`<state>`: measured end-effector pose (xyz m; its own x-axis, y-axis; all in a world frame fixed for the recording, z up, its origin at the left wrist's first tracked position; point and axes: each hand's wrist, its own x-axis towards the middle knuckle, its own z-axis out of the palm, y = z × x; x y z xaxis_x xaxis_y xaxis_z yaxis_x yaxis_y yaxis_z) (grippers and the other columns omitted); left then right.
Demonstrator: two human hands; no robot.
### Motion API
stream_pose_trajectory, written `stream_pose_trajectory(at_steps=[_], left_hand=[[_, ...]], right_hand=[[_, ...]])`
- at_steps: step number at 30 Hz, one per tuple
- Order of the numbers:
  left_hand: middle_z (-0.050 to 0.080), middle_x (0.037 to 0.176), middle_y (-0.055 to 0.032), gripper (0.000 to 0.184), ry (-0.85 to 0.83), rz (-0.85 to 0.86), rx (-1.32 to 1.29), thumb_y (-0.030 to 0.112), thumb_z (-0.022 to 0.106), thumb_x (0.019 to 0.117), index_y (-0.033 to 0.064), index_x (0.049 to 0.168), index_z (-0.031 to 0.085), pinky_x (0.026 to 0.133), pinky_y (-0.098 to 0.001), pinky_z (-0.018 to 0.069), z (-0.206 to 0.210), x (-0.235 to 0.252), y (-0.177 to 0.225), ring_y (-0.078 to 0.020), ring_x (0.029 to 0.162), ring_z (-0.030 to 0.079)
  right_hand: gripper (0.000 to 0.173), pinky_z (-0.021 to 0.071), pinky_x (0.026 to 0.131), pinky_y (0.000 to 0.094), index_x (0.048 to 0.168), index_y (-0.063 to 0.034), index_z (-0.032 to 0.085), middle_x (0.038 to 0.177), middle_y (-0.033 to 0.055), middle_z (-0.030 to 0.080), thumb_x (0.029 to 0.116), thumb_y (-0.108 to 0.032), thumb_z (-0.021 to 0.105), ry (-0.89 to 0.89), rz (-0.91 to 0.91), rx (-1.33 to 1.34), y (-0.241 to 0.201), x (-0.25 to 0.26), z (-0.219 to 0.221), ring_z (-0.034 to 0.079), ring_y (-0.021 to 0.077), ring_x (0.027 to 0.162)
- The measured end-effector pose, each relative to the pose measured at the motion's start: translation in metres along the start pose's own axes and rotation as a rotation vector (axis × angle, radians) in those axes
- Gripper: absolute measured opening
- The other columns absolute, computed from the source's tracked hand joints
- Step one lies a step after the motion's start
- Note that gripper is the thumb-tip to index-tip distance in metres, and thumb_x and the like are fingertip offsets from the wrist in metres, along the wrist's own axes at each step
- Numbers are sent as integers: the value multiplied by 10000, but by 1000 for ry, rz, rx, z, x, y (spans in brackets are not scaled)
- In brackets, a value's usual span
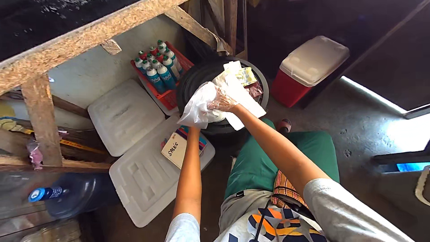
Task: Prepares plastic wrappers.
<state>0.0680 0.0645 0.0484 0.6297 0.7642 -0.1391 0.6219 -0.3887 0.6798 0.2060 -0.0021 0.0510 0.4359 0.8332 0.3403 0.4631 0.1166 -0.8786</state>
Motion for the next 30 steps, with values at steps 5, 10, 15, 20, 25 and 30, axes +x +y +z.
stream_pose_trajectory(at_steps=[5,10,15,20,25,30], left_hand=[[469,1453,-374,494,108,207,-85,84,595,1008,-168,1412,460,1195,-463,278,41,18,-43,-436,1427,404],[521,1393,-382,459,29,291,115,163,553,1044,-164,1364,517,1166,-549,316,63,32,-57,-491,1372,455],[521,1414,-356,542,-43,281,168,243,638,1012,-137,1380,523,1178,-545,319,46,39,-56,-467,1390,453],[542,1414,-292,736,123,388,-283,13,748,858,-116,1485,386,1147,-452,394,-13,28,-41,-327,1335,526],[502,1428,-343,548,117,288,-206,53,646,969,-176,1417,430,1179,-422,323,-19,24,-34,-362,1382,465],[516,1428,-321,520,71,261,-218,21,660,958,-157,1404,461,1171,-411,333,2,28,-47,-341,1379,473]], right_hand=[[817,413,1123,435,1417,132,465,1362,298,576,721,-89,830,55,35,-196,17,1,10,557,323,1296],[716,283,1123,691,1471,23,496,1476,234,530,856,-230,764,40,168,-397,35,-10,13,435,426,1408],[730,183,1126,775,1581,-46,354,1586,280,365,963,-250,684,-99,434,-544,27,-21,-2,222,507,1506],[983,285,1178,637,1597,-23,295,1595,288,343,779,-100,834,-122,152,-413,-1,-7,-29,335,460,1473],[601,449,1104,354,1431,122,471,1407,277,563,861,75,657,-150,-57,-89,-41,1,-46,585,279,1285],[240,505,1014,402,1151,70,720,1142,215,725,956,-3,602,-64,-20,-304,-21,-11,-49,695,280,1084]])
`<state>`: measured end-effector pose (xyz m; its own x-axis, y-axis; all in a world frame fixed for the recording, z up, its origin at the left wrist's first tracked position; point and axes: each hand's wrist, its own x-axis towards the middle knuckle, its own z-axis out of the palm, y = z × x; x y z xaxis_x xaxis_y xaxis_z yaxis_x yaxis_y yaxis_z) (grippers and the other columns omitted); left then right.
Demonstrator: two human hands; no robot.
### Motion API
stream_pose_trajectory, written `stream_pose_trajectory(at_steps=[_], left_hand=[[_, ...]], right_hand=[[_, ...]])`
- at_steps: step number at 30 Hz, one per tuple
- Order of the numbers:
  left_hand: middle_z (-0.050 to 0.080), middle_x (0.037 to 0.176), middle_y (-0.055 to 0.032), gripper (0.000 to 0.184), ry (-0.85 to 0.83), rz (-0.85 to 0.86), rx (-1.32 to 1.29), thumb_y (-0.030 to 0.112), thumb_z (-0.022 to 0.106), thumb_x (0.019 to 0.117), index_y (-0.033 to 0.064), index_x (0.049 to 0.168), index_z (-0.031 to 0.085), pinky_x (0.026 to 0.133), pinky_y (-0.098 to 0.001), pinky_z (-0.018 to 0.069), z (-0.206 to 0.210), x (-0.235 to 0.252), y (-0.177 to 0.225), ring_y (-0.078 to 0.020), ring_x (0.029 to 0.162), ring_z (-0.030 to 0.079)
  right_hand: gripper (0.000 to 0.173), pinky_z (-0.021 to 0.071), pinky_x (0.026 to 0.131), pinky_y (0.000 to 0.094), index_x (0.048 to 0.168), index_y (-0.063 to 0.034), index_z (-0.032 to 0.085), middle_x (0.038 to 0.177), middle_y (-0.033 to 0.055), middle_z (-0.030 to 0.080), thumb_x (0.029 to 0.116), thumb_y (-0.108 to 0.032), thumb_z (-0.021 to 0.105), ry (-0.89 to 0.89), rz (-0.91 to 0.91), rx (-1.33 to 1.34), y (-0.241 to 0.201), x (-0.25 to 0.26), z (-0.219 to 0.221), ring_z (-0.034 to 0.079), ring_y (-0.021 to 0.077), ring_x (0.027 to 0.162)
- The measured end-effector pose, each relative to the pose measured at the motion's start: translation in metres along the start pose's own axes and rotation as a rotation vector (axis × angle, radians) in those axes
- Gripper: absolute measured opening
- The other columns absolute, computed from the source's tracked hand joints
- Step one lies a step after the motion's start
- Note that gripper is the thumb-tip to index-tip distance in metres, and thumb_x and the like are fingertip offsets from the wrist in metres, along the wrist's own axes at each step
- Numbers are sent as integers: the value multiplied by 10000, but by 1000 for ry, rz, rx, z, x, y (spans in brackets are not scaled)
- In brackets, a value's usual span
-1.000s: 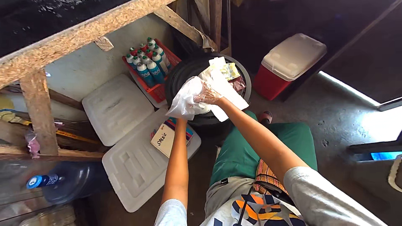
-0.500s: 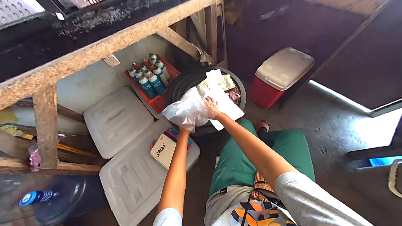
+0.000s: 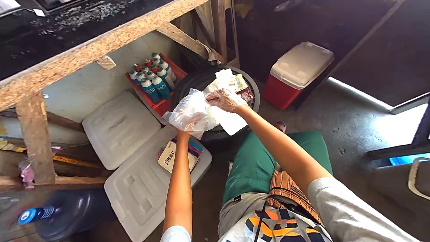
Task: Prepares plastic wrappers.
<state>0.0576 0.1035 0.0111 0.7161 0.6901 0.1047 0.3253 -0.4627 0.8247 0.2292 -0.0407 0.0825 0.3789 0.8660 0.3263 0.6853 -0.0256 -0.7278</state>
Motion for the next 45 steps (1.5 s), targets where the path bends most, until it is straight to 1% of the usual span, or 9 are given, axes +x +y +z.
stream_pose_trajectory(at_steps=[5,12,17,21,27,34,38,41,45], left_hand=[[605,1285,-311,554,184,148,-125,23,720,888,-181,1343,478,1076,-403,456,2,-12,-23,-299,1222,598],[557,1382,-241,575,264,80,-279,42,646,950,-122,1441,395,1087,-312,438,12,-24,-33,-190,1270,555],[647,1227,-221,426,285,98,-253,46,635,949,-128,1319,516,1023,-345,485,16,-20,-31,-182,1144,624],[684,907,-65,159,485,163,-386,70,572,991,-71,1024,639,828,-244,545,29,-19,-31,-28,862,655],[566,1359,-313,582,310,100,-89,71,689,923,-162,1397,444,1121,-426,416,24,-23,-33,-329,1300,551],[589,1340,-319,464,148,32,274,193,691,963,-94,1314,596,1110,-592,379,32,-13,-41,-448,1314,529],[583,1345,-329,517,179,19,227,191,725,934,-106,1331,577,1121,-578,372,30,-15,-31,-445,1329,520],[613,1276,-325,477,251,-13,-66,18,640,934,-177,1344,495,1085,-460,451,19,-37,-24,-350,1234,600],[630,1225,-314,439,8,36,-223,88,595,991,-201,1308,507,1031,-402,503,37,-104,-16,-288,1150,635]], right_hand=[[332,431,1109,449,1287,60,660,1260,249,674,973,-41,617,-56,20,-95,-12,8,-4,631,353,1218],[217,434,1065,456,1097,51,723,1121,227,709,982,-90,605,-149,-11,-211,-2,21,1,635,359,1153],[301,400,1106,469,1192,105,639,1234,288,639,1032,-110,501,-159,-50,-441,-1,20,10,570,416,1253],[308,440,1055,503,1136,133,646,1185,317,640,1008,-112,509,-32,-128,-501,17,17,22,598,447,1197],[344,424,1037,582,1251,142,589,1269,320,598,1000,-85,521,-96,-22,-534,23,8,22,555,458,1253],[318,454,985,583,1202,118,628,1212,295,633,1004,-100,510,-54,-68,-536,26,14,31,587,448,1213],[282,468,965,583,1180,90,643,1199,289,637,993,-96,542,-29,-70,-484,35,9,24,602,445,1189],[401,437,1073,556,1318,51,603,1272,276,630,1026,-222,577,3,72,-386,19,-14,10,590,418,1240],[364,484,1045,471,1278,49,642,1204,228,688,1089,-200,455,-74,337,73,-12,-84,25,653,297,1149]])
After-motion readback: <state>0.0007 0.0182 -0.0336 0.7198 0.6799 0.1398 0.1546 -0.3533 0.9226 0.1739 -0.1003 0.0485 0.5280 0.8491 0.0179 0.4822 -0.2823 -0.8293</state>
